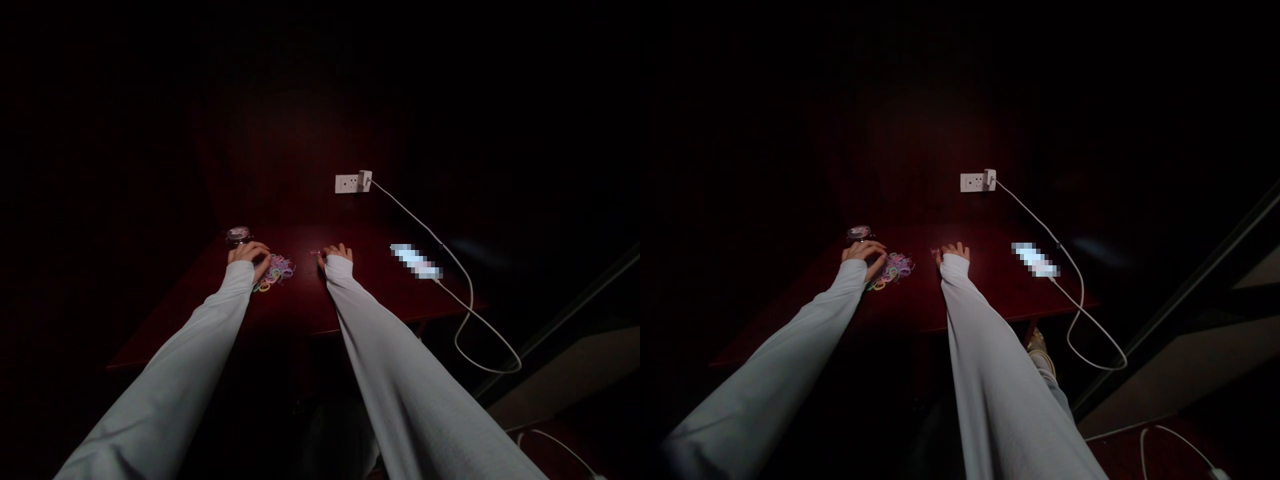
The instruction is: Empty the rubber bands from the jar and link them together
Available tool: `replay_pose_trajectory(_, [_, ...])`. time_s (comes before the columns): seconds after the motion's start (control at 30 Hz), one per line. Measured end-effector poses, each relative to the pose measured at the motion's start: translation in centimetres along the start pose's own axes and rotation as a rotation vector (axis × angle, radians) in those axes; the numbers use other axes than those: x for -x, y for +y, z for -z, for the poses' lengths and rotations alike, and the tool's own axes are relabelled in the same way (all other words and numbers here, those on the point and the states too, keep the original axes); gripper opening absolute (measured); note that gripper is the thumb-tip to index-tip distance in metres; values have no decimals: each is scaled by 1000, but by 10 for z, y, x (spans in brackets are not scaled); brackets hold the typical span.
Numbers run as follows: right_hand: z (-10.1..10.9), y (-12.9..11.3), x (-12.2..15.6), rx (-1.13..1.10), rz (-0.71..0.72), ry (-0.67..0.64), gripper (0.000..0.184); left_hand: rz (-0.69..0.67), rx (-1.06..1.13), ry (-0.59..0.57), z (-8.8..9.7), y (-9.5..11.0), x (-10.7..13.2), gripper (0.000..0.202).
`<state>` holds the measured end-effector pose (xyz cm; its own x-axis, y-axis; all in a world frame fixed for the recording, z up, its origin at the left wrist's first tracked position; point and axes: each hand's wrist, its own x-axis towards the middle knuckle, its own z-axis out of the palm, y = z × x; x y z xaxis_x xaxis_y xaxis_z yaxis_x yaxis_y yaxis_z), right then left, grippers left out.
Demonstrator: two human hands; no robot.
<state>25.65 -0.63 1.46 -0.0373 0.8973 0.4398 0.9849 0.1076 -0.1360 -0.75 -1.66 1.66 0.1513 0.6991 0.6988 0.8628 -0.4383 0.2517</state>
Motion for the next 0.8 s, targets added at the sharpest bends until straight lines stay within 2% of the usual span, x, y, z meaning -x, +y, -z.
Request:
replay_pose_trajectory(0.17, [1,4,-4,41,-13,-42,38,109,-32,86,-4,1,-3,16])
replay_pose_trajectory(0.37, [3,2,-5,35,13,-121,42,74,-17,16,5,4,-1,16])
replay_pose_trajectory(0.57, [8,-1,2,33,49,-71,40,125,-32,28,3,5,-3,15])
replay_pose_trajectory(0.8, [12,-1,3,14,59,-121,40,114,-23,-23,4,1,-2,16])
